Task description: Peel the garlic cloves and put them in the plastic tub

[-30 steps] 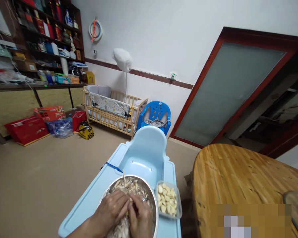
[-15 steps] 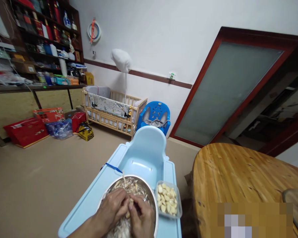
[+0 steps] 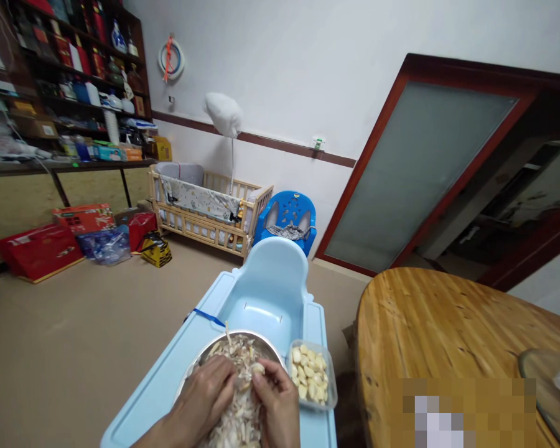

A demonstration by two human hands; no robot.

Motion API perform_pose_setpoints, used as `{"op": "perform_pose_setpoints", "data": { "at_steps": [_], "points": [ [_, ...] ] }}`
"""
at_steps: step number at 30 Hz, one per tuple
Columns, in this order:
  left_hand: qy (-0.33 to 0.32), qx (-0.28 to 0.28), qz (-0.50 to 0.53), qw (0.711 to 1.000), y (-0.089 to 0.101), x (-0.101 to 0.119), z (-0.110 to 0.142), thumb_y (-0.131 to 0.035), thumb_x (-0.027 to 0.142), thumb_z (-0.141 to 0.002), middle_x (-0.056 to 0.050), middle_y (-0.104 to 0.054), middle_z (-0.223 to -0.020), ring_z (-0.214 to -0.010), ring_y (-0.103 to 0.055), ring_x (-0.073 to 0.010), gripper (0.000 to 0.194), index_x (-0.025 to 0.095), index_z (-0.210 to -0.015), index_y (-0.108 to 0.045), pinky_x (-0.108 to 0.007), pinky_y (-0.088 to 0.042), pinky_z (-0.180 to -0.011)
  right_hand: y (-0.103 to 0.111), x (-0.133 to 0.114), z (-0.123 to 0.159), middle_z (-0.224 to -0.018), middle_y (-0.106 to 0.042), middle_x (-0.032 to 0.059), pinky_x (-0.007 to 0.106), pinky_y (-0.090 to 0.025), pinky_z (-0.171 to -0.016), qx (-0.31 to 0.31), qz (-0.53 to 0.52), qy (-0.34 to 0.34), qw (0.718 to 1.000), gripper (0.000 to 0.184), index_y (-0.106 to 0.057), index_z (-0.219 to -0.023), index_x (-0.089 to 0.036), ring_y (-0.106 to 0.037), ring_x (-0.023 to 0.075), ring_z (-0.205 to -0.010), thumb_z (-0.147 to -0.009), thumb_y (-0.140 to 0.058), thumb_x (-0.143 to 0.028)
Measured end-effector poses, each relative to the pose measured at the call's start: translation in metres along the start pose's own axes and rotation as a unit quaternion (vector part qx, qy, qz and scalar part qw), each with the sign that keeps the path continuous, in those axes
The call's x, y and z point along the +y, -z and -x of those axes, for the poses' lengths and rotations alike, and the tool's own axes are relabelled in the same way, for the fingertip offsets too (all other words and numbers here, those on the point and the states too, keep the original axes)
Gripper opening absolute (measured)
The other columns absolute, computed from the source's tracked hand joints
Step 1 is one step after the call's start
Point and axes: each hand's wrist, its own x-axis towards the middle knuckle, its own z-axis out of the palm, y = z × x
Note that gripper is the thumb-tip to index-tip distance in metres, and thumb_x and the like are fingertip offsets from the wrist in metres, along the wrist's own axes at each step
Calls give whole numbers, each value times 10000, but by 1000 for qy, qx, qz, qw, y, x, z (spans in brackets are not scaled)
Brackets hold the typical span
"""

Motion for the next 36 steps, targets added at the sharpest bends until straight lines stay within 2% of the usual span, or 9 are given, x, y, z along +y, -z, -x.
{"op": "perform_pose_setpoints", "data": {
  "at_steps": [3, 7, 12, 18, 24, 27, 31, 33, 36],
  "points": [
    [-4, -8, 32, 999, 5, 3, 0, -310, 112, -886, -70, -618, -786, -740, -591, -228, 256, 176, -831, -552, -384, -497, -652, 3, 3, -3, -632, -667, -4, 218, -425, -558, 3, 1, -5, 1000, 313, -726, -771, -169, -533, 115, -560, -493, -835, -266],
    [14, -30, 35, 999, 6, 7, -3, -437, 176, -876, -87, -622, -856, -815, -584, -254, 130, 166, -893, -565, -411, -495, -702, 2, 5, -3, -706, -699, 33, 261, -457, -650, -12, 6, -4, 1000, 303, -732, -751, -164, -590, 167, -673, -487, -837, -270],
    [14, -41, 32, 999, -1, 6, -6, -404, 124, -871, -69, -611, -757, -744, -585, -240, 207, 167, -712, -530, -394, -493, -660, 0, 3, -1, -598, -652, 1, 220, -413, -492, -24, 19, 5, 1000, 277, -727, -731, -159, -512, 107, -488, -508, -829, -287],
    [-29, -29, 54, 998, 1, 5, -7, -339, 116, -885, -66, -590, -741, -708, -569, -219, 221, 174, -738, -494, -364, -478, -647, -2, 1, -1, -544, -617, -22, 194, -383, -448, -27, 19, 3, 999, 273, -701, -745, -154, -478, 80, -444, -542, -819, -292],
    [-58, -42, 98, 993, 3, 5, -7, -344, 110, -880, -42, -561, -732, -701, -540, -188, 208, 187, -725, -459, -319, -449, -666, -2, 2, -2, -428, -567, -48, 168, -364, -408, -52, -30, -53, 997, 276, -669, -695, -158, -472, 70, -384, -529, -826, -311],
    [-63, -37, 117, 990, 3, 4, -8, -354, 115, -870, -40, -563, -732, -698, -530, -183, 192, 187, -724, -456, -314, -436, -672, 0, 3, -3, -416, -568, -46, 158, -348, -387, -54, -2, -44, 998, 251, -681, -664, -156, -451, 61, -367, -555, -805, -346],
    [-43, -32, 147, 988, 6, 3, -9, -366, 129, -859, -41, -574, -738, -708, -532, -178, 180, 188, -717, -461, -293, -427, -661, 3, 2, -5, -663, -714, 54, 267, -487, -586, -58, 109, 23, 992, 299, -736, -733, -157, -613, 181, -614, -530, -802, -366],
    [-37, -30, 159, 986, 7, 3, -9, -371, 138, -849, -37, -575, -725, -700, -531, -175, 186, 191, -695, -459, -287, -426, -657, 2, 0, -4, -787, -738, 93, 348, -490, -713, -75, 148, 41, 985, 331, -748, -769, -164, -634, 256, -757, -522, -797, -380],
    [-31, -25, 168, 985, 7, 3, -10, -377, 140, -834, -33, -576, -703, -685, -533, -171, 185, 190, -679, -465, -288, -428, -666, -1, -2, -1, -824, -737, 97, 365, -469, -772, -106, 168, 43, 979, 318, -748, -808, -178, -629, 275, -820, -598, -745, -416]
  ]
}}
